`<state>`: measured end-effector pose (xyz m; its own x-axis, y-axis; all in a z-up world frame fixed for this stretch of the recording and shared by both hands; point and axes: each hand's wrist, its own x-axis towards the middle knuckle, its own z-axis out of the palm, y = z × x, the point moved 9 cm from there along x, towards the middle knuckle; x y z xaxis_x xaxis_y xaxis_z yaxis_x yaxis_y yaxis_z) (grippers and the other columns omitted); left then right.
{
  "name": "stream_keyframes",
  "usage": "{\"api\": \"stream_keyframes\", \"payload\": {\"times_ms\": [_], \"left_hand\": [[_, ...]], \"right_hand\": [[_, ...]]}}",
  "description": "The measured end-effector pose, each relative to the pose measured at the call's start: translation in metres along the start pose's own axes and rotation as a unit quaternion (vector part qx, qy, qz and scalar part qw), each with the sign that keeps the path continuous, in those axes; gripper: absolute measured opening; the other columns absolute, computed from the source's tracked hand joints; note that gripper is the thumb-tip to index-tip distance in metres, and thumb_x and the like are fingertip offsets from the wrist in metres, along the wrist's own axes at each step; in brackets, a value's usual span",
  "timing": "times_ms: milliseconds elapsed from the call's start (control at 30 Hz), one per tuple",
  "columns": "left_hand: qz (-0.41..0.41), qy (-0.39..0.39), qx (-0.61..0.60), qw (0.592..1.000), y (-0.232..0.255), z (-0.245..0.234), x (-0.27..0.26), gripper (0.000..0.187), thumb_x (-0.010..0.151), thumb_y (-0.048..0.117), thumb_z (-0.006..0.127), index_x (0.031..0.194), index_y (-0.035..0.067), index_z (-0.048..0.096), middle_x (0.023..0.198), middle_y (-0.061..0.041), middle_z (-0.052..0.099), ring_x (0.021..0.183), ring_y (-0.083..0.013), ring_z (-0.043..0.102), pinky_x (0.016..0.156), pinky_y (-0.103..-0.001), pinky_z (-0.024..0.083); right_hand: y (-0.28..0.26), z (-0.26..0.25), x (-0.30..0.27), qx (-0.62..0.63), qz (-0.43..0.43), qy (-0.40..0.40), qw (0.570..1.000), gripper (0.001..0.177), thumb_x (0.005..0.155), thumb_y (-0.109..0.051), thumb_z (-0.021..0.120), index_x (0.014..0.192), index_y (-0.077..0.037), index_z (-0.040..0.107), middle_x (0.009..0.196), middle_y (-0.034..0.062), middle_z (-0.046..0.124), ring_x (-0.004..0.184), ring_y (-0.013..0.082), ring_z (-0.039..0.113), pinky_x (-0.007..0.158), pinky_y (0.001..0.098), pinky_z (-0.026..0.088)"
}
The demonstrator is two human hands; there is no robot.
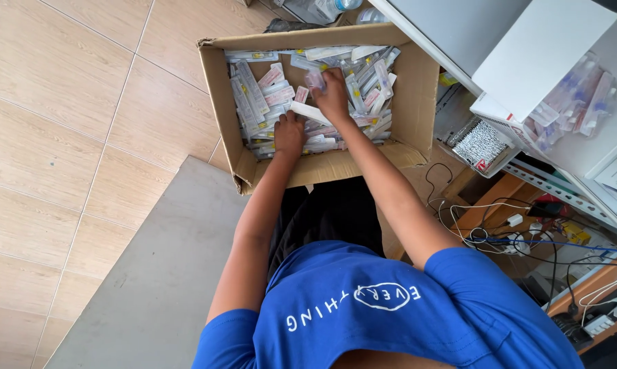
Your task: The person repeatedly picks up individually wrapped syringes from a large cardboard box and places them into a smaller white box on a shelf. The person handles the syringes by hand, transferring them in small batches until the smaller box is filled.
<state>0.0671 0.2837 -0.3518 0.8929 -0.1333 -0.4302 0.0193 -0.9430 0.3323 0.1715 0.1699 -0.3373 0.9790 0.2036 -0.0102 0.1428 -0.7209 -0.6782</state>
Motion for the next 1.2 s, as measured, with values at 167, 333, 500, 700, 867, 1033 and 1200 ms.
{"api": "stream_keyframes", "payload": {"times_ms": [167, 333, 500, 700, 867, 1033, 1200], "left_hand": [[0.008, 0.061, 0.042, 0.997, 0.009, 0.064, 0.008, 0.017, 0.090, 0.015, 0.063, 0.105, 0.010, 0.067, 0.113, -0.013, 0.062, 0.106, -0.0316, 0.061, 0.085, -0.044, 0.052], [0.024, 0.048, 0.017, 0.998, 0.025, 0.057, 0.000, 0.025, 0.092, 0.015, 0.065, 0.116, 0.009, 0.064, 0.108, -0.013, 0.071, 0.099, -0.0346, 0.067, 0.083, -0.047, 0.054], [-0.071, 0.020, -0.143, 0.987, 0.014, -0.007, -0.043, 0.052, 0.083, 0.050, 0.079, 0.113, 0.009, 0.064, 0.106, -0.018, 0.073, 0.099, -0.0394, 0.069, 0.078, -0.052, 0.054], [-0.162, 0.067, -0.216, 0.960, 0.008, -0.046, -0.084, 0.053, 0.089, 0.053, 0.076, 0.109, 0.005, 0.067, 0.096, -0.021, 0.075, 0.092, -0.0404, 0.072, 0.078, -0.050, 0.055], [-0.121, 0.119, -0.290, 0.942, 0.047, -0.031, -0.088, 0.048, 0.090, 0.048, 0.073, 0.108, 0.004, 0.068, 0.093, -0.020, 0.075, 0.086, -0.0369, 0.074, 0.077, -0.047, 0.056], [-0.091, 0.153, -0.325, 0.929, 0.106, -0.032, -0.112, 0.046, 0.092, 0.044, 0.073, 0.107, 0.001, 0.067, 0.093, -0.021, 0.075, 0.085, -0.0358, 0.074, 0.076, -0.045, 0.057], [-0.189, 0.166, -0.376, 0.892, 0.125, -0.056, -0.138, 0.040, 0.094, 0.041, 0.071, 0.106, 0.003, 0.070, 0.091, -0.018, 0.075, 0.083, -0.0303, 0.073, 0.076, -0.040, 0.054]], "right_hand": [[0.003, -0.065, -0.026, 0.233, 0.090, -0.025, 0.968, 0.020, 0.090, -0.004, 0.077, 0.105, 0.001, 0.064, 0.096, 0.0078, 0.067, 0.089, 0.0167, 0.063, 0.079, 0.0312, 0.054], [-0.056, -0.187, -0.065, 0.325, 0.084, -0.013, 0.942, 0.013, 0.094, -0.006, 0.073, 0.102, -0.001, 0.063, 0.092, -0.0006, 0.069, 0.087, 0.0065, 0.065, 0.078, 0.0247, 0.053], [-0.077, -0.343, -0.134, 0.369, 0.127, 0.063, 0.919, 0.017, 0.098, -0.012, 0.073, 0.110, -0.004, 0.063, 0.090, -0.0015, 0.063, 0.079, 0.0049, 0.056, 0.070, 0.0219, 0.046], [0.023, -0.513, -0.102, 0.341, 0.175, 0.197, 0.902, 0.023, 0.098, -0.021, 0.076, 0.110, -0.003, 0.067, 0.087, 0.0009, 0.066, 0.068, 0.0065, 0.058, 0.054, 0.0253, 0.044], [0.087, -0.499, -0.029, 0.111, 0.245, 0.111, 0.957, 0.022, 0.089, -0.024, 0.077, 0.094, -0.003, 0.072, 0.077, 0.0073, 0.070, 0.065, 0.0146, 0.067, 0.057, 0.0294, 0.053], [0.108, -0.482, -0.009, -0.040, 0.148, 0.145, 0.978, 0.036, 0.082, -0.032, 0.082, 0.089, 0.002, 0.071, 0.079, 0.0187, 0.072, 0.071, 0.0302, 0.070, 0.067, 0.0411, 0.055], [0.110, -0.496, -0.038, 0.029, 0.159, 0.167, 0.973, 0.052, 0.093, -0.046, 0.077, 0.097, 0.003, 0.061, 0.086, 0.0223, 0.070, 0.081, 0.0376, 0.071, 0.075, 0.0467, 0.055]]}}
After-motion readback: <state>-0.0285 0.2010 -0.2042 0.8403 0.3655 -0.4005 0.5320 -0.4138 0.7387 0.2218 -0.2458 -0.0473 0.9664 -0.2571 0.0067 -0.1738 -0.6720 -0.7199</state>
